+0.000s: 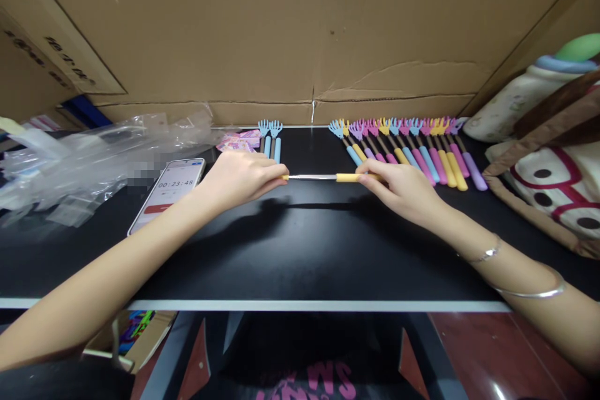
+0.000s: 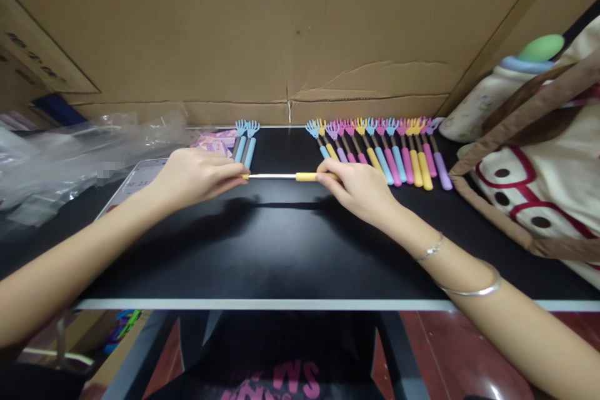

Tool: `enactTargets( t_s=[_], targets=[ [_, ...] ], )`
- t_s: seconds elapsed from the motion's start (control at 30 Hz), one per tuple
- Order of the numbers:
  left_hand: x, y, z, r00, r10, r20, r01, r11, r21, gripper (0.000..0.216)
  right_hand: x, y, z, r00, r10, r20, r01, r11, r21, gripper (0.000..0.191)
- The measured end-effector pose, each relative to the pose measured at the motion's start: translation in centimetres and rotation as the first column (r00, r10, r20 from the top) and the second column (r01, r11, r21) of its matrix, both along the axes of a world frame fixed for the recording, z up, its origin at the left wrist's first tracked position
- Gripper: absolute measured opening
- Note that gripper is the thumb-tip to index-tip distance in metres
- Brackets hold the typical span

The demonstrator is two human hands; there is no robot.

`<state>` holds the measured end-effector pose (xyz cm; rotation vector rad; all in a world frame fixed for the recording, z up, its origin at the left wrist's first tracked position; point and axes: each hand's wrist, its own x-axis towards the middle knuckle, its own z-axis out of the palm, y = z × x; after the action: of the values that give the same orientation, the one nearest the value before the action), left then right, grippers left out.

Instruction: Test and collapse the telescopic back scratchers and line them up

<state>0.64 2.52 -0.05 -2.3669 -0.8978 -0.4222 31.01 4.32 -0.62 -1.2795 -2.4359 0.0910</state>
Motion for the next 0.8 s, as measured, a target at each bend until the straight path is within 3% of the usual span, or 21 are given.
enactTargets(
  t_s=[0.3,0.8],
  targets=[
    [0.09,-0.06,0.10,0.999,-0.005,-0.039,0.006,1.000,0.025,0.029,-0.25,-0.39,0.21,0.999,0.021,0.025,-0.018,0.994,-0.105,0.030],
    [0.36,-0.35,-0.11,0.997,0.010,-0.081,-0.015,0.998,-0.063,0.029,-0.26,-0.48,0.51,0.999,-0.030,0.035,0.033,0.994,-0.104,0.031]
  ],
)
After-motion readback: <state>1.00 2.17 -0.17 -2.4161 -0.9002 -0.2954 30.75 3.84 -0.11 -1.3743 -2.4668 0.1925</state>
